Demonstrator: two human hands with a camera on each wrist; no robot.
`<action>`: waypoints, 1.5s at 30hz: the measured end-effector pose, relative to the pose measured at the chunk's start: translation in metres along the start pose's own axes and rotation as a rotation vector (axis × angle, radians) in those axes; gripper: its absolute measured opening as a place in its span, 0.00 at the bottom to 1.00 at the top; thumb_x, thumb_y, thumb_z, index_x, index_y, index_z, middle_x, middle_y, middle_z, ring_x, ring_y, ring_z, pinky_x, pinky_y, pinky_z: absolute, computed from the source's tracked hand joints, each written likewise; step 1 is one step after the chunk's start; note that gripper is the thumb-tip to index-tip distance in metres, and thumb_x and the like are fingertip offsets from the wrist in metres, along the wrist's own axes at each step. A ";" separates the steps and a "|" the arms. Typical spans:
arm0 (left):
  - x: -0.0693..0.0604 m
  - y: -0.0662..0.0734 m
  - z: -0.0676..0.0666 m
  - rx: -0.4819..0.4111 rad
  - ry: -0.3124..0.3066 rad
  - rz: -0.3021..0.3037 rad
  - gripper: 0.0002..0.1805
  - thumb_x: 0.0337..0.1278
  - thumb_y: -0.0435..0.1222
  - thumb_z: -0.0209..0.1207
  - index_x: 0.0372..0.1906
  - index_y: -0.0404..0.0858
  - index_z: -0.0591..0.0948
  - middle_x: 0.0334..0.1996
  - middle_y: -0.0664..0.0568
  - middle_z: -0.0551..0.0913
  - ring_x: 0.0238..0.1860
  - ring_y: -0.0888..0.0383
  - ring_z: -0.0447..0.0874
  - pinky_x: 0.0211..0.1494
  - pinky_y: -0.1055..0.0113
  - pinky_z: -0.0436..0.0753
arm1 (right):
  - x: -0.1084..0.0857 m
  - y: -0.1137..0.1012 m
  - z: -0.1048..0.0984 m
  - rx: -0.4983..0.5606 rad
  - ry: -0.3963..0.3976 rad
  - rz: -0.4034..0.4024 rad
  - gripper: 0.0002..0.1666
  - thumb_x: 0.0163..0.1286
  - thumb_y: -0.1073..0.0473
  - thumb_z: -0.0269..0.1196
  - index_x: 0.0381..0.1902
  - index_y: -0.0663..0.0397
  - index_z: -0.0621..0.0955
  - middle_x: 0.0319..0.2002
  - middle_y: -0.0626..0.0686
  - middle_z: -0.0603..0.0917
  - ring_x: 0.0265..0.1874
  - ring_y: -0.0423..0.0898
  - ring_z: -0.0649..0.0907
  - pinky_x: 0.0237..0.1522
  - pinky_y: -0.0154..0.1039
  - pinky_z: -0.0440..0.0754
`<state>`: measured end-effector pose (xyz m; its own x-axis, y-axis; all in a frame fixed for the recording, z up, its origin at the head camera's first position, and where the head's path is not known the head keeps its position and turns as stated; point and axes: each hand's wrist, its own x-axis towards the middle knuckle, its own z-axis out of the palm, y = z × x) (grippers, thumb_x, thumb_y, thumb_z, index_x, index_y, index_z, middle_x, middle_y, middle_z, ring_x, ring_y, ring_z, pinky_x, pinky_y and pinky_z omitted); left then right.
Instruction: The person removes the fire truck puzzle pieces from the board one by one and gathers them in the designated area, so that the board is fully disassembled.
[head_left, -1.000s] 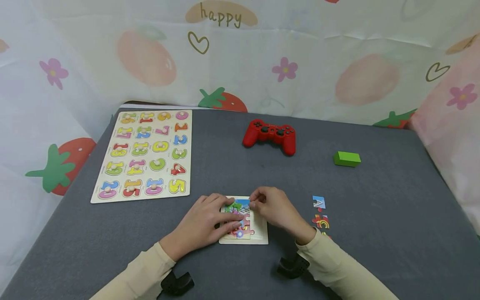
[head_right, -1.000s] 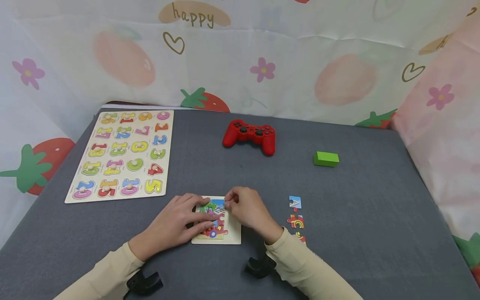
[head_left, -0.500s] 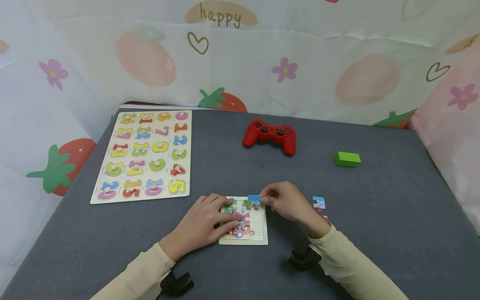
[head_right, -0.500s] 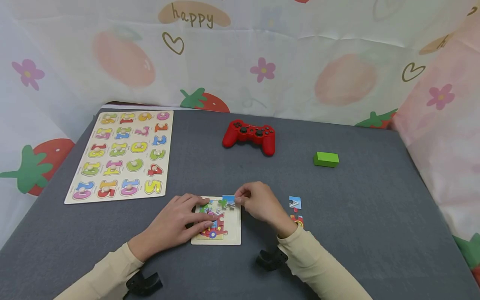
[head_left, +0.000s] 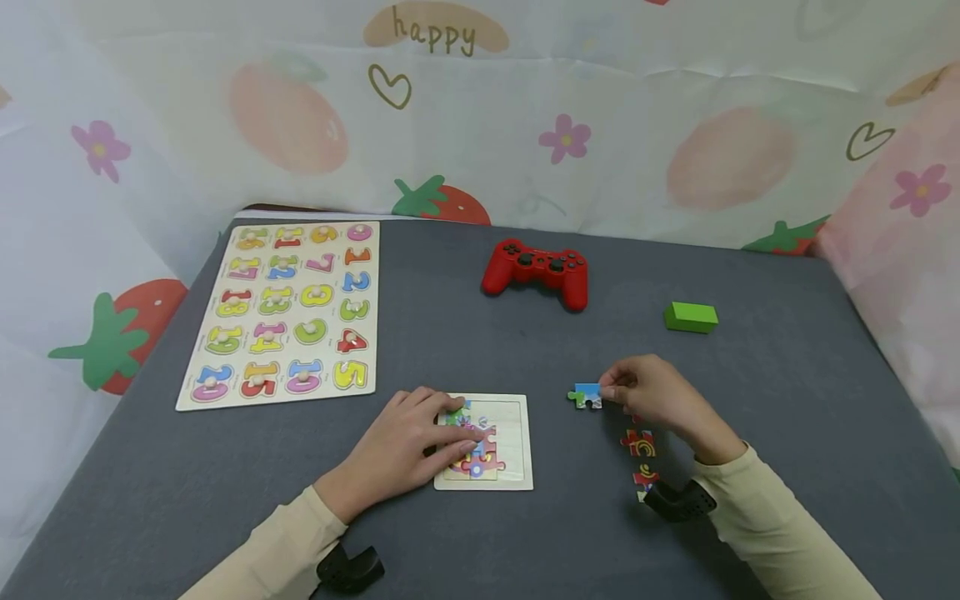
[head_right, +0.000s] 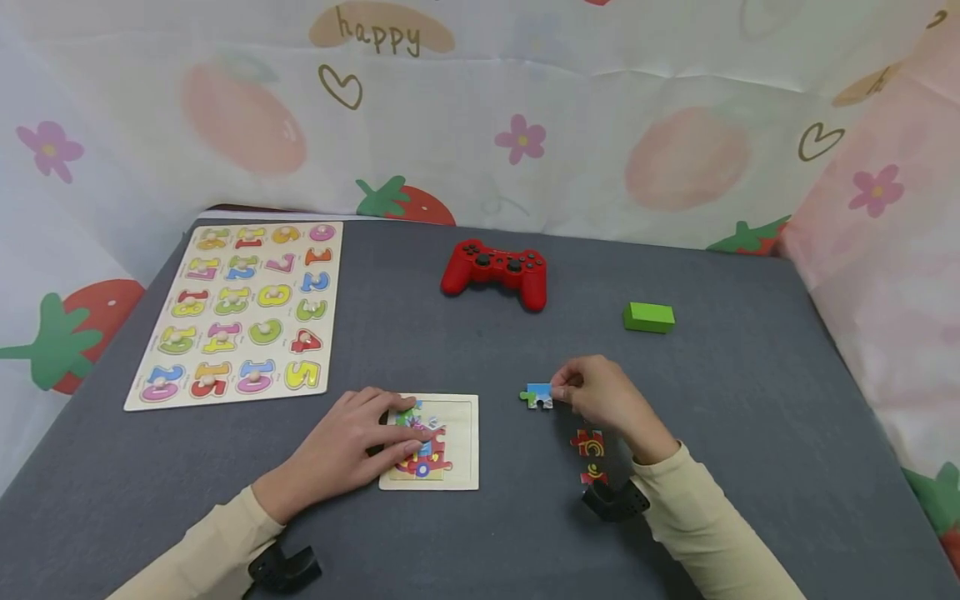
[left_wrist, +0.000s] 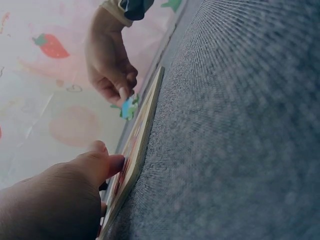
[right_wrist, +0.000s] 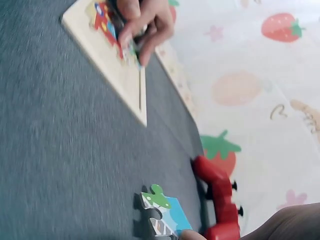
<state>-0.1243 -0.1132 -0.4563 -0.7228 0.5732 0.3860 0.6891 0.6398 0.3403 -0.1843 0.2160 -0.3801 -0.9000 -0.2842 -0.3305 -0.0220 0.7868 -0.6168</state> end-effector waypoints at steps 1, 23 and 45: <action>0.000 0.000 0.000 0.000 -0.001 -0.003 0.12 0.61 0.53 0.58 0.47 0.62 0.85 0.50 0.55 0.81 0.52 0.60 0.73 0.50 0.59 0.70 | 0.000 0.002 -0.002 -0.005 -0.004 0.002 0.08 0.69 0.61 0.60 0.39 0.62 0.82 0.30 0.54 0.82 0.24 0.45 0.78 0.27 0.39 0.75; 0.000 0.000 -0.003 0.006 -0.010 -0.009 0.11 0.61 0.52 0.59 0.45 0.60 0.87 0.51 0.55 0.81 0.52 0.60 0.73 0.49 0.59 0.70 | 0.002 0.006 0.002 -0.102 0.027 0.001 0.07 0.66 0.60 0.63 0.36 0.60 0.83 0.29 0.52 0.84 0.24 0.42 0.78 0.26 0.38 0.74; 0.000 -0.001 -0.002 -0.012 -0.023 0.006 0.13 0.58 0.53 0.61 0.48 0.63 0.85 0.52 0.54 0.80 0.52 0.59 0.73 0.50 0.58 0.70 | -0.004 0.000 0.016 -0.294 0.056 -0.196 0.12 0.60 0.67 0.67 0.43 0.55 0.80 0.37 0.54 0.75 0.36 0.49 0.74 0.39 0.45 0.74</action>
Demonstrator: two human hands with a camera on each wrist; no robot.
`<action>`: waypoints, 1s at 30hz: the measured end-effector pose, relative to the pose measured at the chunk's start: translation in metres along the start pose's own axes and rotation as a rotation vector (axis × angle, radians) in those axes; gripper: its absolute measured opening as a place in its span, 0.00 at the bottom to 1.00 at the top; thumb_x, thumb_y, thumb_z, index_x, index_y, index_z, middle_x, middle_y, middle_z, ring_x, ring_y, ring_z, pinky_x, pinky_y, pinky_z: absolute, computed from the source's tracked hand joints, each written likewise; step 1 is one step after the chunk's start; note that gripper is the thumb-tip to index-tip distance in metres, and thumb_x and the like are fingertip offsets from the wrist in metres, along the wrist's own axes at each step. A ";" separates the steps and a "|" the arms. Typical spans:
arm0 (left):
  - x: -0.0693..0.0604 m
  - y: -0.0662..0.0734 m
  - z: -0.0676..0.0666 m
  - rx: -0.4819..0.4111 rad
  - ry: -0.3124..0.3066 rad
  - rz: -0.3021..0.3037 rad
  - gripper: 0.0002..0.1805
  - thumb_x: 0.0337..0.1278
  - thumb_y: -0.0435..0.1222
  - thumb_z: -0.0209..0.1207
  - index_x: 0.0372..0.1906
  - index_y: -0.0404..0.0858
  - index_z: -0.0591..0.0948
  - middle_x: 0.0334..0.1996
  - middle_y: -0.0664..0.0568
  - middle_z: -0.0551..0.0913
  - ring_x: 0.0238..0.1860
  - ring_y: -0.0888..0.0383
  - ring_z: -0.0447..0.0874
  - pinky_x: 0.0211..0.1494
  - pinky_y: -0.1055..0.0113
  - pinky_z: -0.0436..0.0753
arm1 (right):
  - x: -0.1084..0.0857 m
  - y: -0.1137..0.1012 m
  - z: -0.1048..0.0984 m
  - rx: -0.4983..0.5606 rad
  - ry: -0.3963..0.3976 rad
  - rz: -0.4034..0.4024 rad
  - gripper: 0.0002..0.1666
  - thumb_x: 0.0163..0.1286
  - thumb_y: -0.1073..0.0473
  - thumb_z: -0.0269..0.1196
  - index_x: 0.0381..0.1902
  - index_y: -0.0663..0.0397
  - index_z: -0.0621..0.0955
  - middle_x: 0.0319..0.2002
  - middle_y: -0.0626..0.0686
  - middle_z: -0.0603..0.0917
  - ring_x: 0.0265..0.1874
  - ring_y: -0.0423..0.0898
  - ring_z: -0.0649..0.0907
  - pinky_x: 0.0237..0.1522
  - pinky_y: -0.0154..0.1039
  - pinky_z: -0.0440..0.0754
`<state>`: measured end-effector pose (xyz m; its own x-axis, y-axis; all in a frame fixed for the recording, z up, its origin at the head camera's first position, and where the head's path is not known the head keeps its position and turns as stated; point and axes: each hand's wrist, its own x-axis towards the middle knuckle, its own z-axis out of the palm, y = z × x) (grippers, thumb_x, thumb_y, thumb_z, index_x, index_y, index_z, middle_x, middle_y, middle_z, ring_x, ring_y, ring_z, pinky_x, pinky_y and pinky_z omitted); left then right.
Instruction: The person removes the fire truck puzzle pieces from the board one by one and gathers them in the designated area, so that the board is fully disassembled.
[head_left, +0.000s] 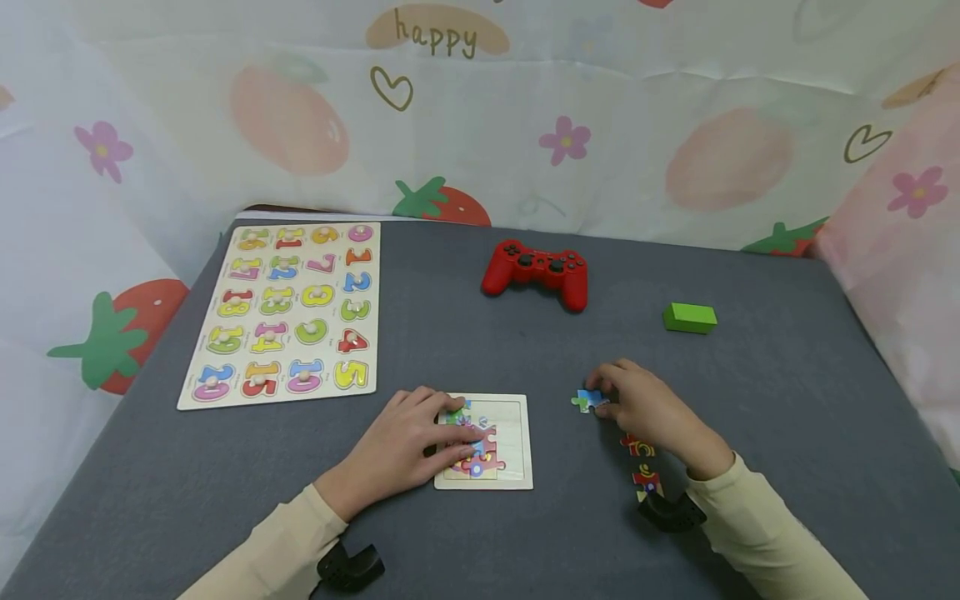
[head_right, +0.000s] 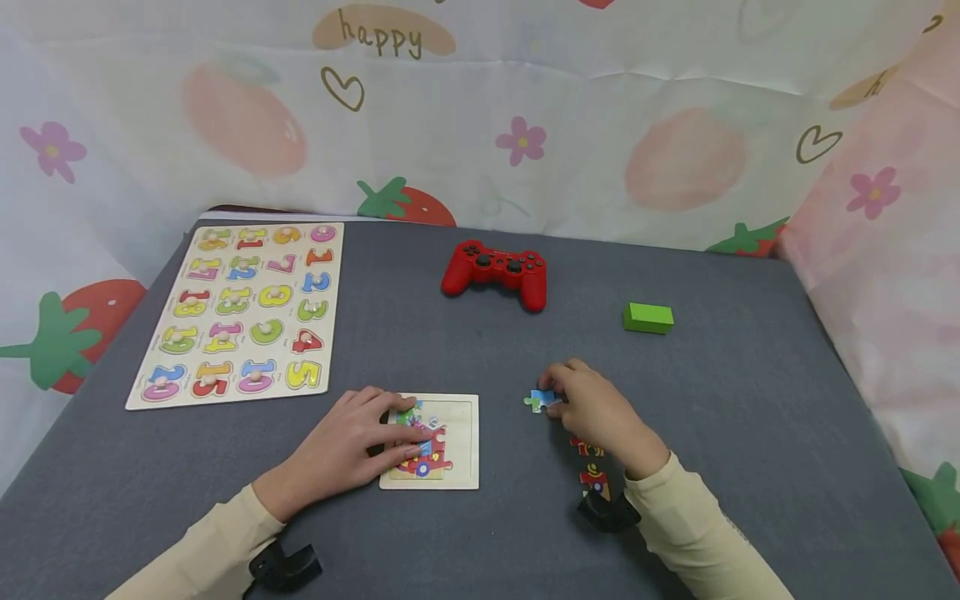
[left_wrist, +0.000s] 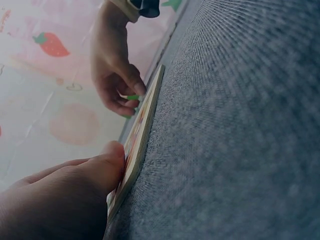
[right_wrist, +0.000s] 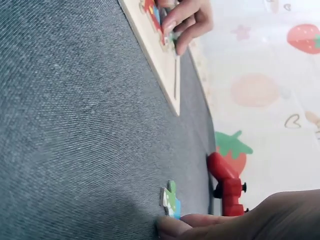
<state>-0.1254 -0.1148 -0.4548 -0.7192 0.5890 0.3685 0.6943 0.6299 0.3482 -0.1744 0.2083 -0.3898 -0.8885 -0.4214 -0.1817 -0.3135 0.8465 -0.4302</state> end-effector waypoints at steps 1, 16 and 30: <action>0.000 0.000 0.000 0.002 -0.002 0.000 0.13 0.58 0.53 0.61 0.48 0.63 0.85 0.52 0.54 0.80 0.52 0.59 0.73 0.50 0.58 0.70 | 0.000 -0.001 -0.002 0.003 0.000 0.000 0.12 0.61 0.67 0.67 0.43 0.55 0.80 0.37 0.54 0.75 0.37 0.49 0.74 0.39 0.45 0.74; 0.002 0.001 0.002 0.072 -0.014 -0.026 0.24 0.56 0.56 0.62 0.55 0.51 0.80 0.49 0.59 0.79 0.50 0.60 0.73 0.50 0.59 0.71 | -0.008 -0.040 -0.017 0.139 0.156 -0.076 0.07 0.67 0.60 0.63 0.42 0.55 0.81 0.38 0.51 0.79 0.27 0.42 0.76 0.29 0.37 0.76; 0.002 0.000 0.001 0.107 -0.020 -0.035 0.29 0.56 0.57 0.60 0.60 0.47 0.77 0.49 0.57 0.79 0.49 0.59 0.73 0.49 0.60 0.71 | 0.008 -0.086 0.050 0.054 0.003 -0.207 0.15 0.60 0.56 0.69 0.42 0.54 0.80 0.36 0.48 0.77 0.29 0.39 0.74 0.32 0.33 0.75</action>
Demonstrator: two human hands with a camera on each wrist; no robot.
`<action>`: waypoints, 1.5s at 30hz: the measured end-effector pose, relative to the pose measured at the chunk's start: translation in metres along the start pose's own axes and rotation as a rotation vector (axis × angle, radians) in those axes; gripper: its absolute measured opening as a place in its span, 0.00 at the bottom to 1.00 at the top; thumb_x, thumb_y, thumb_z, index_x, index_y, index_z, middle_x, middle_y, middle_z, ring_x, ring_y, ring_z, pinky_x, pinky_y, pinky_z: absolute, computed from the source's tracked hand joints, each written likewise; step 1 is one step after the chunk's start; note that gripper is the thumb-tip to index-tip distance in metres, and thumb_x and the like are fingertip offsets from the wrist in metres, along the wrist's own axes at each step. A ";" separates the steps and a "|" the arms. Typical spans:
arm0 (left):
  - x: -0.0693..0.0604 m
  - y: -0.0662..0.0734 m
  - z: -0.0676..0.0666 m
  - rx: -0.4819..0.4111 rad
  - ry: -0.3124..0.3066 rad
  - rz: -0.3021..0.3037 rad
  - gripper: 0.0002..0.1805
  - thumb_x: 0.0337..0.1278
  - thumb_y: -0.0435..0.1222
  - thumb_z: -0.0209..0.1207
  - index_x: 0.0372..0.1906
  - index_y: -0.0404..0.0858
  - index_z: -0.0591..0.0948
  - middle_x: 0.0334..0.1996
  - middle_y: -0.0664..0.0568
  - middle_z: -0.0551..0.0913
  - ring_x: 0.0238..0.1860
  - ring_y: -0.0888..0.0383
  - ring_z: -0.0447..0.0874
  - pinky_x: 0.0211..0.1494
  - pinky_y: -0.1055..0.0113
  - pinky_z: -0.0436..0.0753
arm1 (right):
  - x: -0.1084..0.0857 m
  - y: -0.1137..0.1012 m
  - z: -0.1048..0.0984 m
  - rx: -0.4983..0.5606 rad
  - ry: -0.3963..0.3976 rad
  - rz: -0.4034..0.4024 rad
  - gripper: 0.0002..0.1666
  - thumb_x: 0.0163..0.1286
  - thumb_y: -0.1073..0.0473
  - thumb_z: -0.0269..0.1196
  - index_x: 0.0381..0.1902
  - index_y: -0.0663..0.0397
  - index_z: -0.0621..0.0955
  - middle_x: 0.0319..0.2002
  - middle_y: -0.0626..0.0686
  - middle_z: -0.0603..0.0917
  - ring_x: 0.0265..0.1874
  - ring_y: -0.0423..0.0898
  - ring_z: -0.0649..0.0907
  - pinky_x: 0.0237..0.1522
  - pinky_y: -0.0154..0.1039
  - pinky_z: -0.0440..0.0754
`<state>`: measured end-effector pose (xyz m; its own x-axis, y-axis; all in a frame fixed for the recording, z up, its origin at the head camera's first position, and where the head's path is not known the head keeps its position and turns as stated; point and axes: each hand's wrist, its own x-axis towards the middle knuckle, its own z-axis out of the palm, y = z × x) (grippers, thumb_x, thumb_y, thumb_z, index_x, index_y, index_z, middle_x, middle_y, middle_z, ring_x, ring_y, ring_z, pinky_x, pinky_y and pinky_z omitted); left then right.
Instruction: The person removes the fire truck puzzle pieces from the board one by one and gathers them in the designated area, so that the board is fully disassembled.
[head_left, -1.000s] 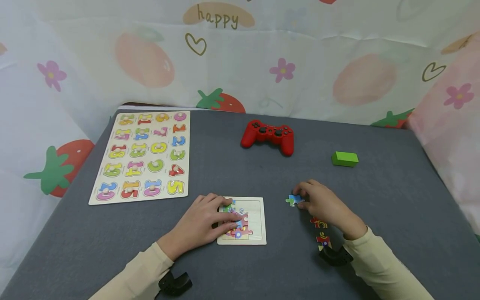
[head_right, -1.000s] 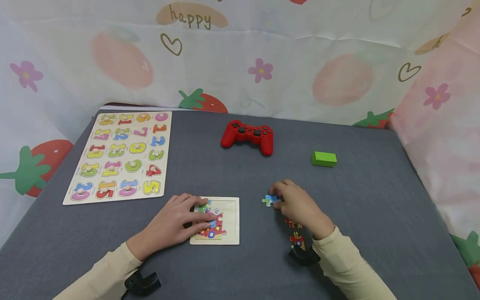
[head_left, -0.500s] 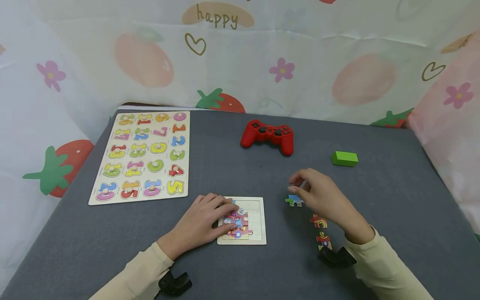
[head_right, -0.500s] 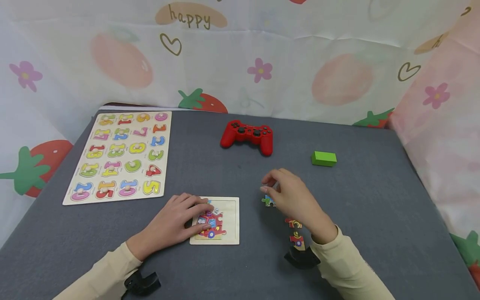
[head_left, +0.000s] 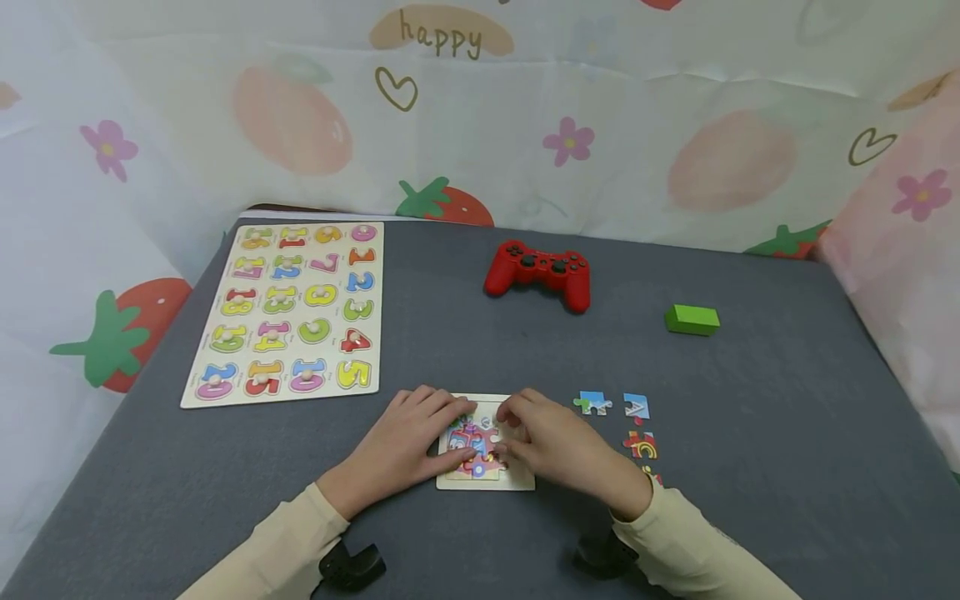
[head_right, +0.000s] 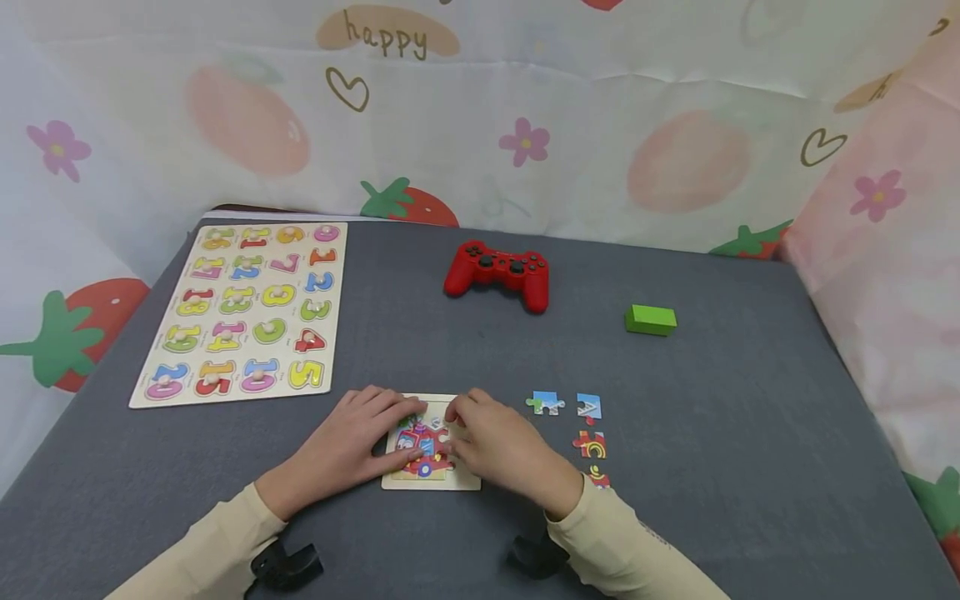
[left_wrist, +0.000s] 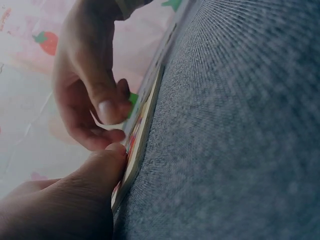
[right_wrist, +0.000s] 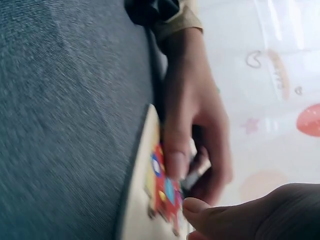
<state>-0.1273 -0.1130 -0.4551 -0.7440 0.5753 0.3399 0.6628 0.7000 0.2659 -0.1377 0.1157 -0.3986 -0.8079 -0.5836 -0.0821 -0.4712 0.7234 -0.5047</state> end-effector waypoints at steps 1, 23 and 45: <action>0.000 0.000 0.000 0.001 0.000 0.002 0.29 0.57 0.57 0.60 0.59 0.47 0.77 0.49 0.57 0.79 0.49 0.59 0.73 0.49 0.60 0.71 | 0.000 -0.001 0.003 -0.008 -0.005 0.000 0.15 0.60 0.56 0.70 0.43 0.54 0.80 0.37 0.48 0.76 0.29 0.39 0.74 0.32 0.34 0.75; 0.000 0.005 0.002 0.023 -0.016 -0.051 0.30 0.49 0.65 0.60 0.49 0.48 0.82 0.50 0.56 0.78 0.51 0.58 0.73 0.50 0.59 0.72 | 0.003 -0.010 0.015 0.015 0.039 0.054 0.15 0.59 0.58 0.71 0.40 0.55 0.78 0.35 0.48 0.74 0.27 0.39 0.72 0.30 0.34 0.74; -0.001 0.006 0.002 0.032 -0.016 -0.059 0.30 0.49 0.63 0.61 0.50 0.47 0.82 0.50 0.56 0.78 0.51 0.57 0.73 0.49 0.59 0.72 | 0.012 0.004 0.010 0.295 0.057 0.138 0.03 0.64 0.63 0.65 0.30 0.53 0.81 0.26 0.46 0.81 0.23 0.40 0.75 0.26 0.34 0.74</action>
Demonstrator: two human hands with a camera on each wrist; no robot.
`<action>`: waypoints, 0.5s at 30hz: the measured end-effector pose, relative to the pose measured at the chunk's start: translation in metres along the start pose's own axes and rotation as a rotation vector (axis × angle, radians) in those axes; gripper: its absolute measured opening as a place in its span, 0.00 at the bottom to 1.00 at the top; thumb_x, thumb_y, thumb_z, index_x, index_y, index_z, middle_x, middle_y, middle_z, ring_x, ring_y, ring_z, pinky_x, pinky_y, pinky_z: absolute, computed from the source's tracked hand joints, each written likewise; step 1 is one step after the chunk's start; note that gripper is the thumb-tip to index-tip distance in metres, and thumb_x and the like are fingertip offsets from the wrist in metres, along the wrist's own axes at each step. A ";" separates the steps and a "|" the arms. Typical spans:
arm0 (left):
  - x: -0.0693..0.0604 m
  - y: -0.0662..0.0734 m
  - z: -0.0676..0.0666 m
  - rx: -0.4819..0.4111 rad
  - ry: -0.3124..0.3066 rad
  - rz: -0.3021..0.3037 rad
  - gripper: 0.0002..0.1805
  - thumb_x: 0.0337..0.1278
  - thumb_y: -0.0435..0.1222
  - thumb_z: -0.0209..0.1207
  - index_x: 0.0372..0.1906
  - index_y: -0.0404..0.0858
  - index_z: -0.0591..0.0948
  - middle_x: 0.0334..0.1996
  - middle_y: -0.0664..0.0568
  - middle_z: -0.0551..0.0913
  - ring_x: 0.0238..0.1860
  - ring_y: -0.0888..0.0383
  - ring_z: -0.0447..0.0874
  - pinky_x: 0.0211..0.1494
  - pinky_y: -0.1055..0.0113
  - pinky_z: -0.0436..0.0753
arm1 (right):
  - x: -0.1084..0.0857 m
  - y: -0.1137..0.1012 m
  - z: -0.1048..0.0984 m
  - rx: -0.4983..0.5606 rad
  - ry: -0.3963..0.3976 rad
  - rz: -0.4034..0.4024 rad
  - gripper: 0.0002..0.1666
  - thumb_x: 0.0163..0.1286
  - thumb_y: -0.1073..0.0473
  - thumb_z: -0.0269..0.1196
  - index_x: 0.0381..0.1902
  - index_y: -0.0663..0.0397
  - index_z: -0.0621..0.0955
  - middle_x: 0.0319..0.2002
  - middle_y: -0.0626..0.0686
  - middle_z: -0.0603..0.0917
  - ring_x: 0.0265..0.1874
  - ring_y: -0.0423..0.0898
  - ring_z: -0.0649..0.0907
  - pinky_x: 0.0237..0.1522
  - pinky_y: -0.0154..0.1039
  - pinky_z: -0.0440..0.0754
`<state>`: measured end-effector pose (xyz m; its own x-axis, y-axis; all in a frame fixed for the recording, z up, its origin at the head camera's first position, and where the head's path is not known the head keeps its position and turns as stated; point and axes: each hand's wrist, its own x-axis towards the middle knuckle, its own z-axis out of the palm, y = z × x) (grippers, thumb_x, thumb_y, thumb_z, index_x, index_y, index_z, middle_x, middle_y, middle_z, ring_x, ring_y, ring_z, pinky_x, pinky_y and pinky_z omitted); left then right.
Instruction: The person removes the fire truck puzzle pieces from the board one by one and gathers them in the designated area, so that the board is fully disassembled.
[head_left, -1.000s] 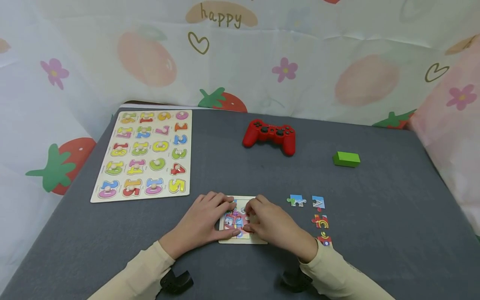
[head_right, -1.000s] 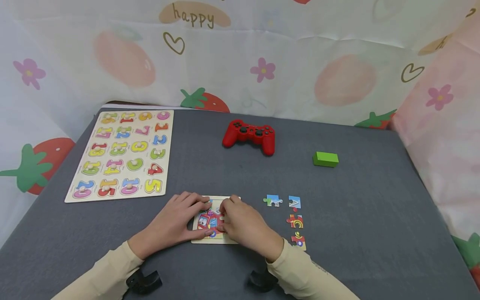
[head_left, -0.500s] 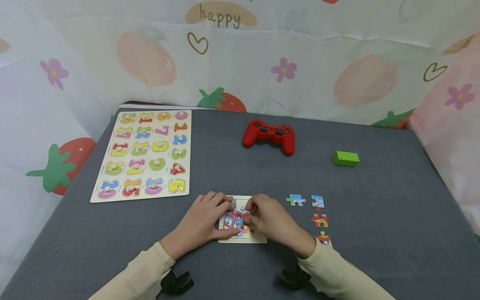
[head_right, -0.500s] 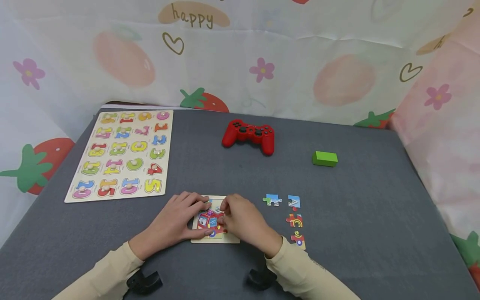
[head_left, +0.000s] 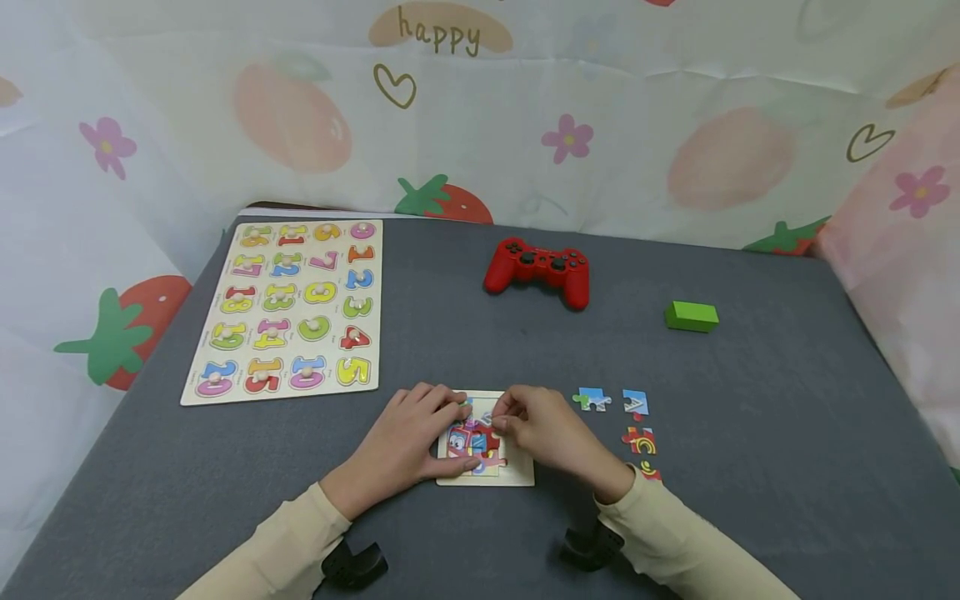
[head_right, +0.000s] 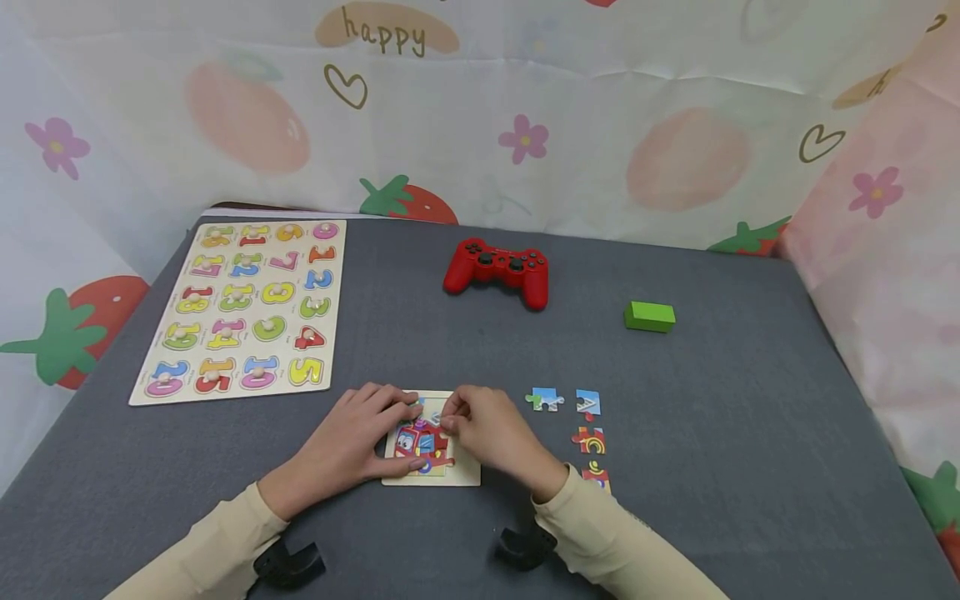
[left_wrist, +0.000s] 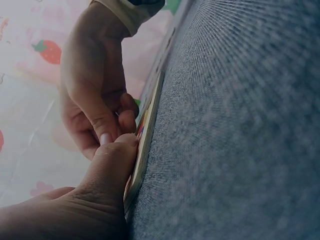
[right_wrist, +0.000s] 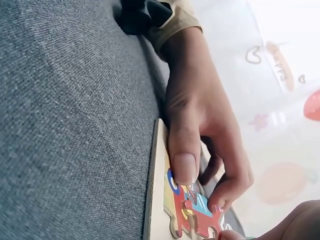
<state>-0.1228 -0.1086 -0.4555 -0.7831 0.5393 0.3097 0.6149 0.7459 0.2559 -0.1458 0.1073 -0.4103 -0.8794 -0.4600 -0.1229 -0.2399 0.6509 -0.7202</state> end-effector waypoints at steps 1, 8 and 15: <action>0.000 0.000 0.000 0.001 0.002 0.002 0.30 0.49 0.63 0.61 0.50 0.47 0.82 0.50 0.56 0.78 0.51 0.57 0.73 0.49 0.59 0.72 | 0.000 0.000 0.000 -0.001 0.003 -0.004 0.03 0.64 0.63 0.65 0.30 0.53 0.81 0.26 0.46 0.81 0.23 0.39 0.75 0.26 0.33 0.74; 0.001 0.000 0.001 0.009 0.005 0.005 0.31 0.48 0.64 0.61 0.50 0.48 0.82 0.49 0.56 0.78 0.50 0.57 0.73 0.48 0.59 0.72 | -0.003 0.003 -0.008 0.006 0.000 0.016 0.03 0.64 0.62 0.65 0.30 0.53 0.81 0.26 0.47 0.81 0.22 0.39 0.76 0.25 0.34 0.75; 0.000 0.000 0.001 -0.008 -0.022 -0.012 0.31 0.49 0.64 0.60 0.52 0.48 0.82 0.50 0.56 0.78 0.50 0.58 0.73 0.48 0.59 0.71 | -0.015 0.018 -0.033 0.005 -0.008 0.153 0.04 0.65 0.62 0.64 0.32 0.56 0.80 0.27 0.48 0.81 0.21 0.41 0.76 0.25 0.37 0.74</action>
<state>-0.1232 -0.1083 -0.4562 -0.7922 0.5388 0.2866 0.6062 0.7492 0.2669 -0.1504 0.1464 -0.3989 -0.9022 -0.3604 -0.2371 -0.1009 0.7107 -0.6962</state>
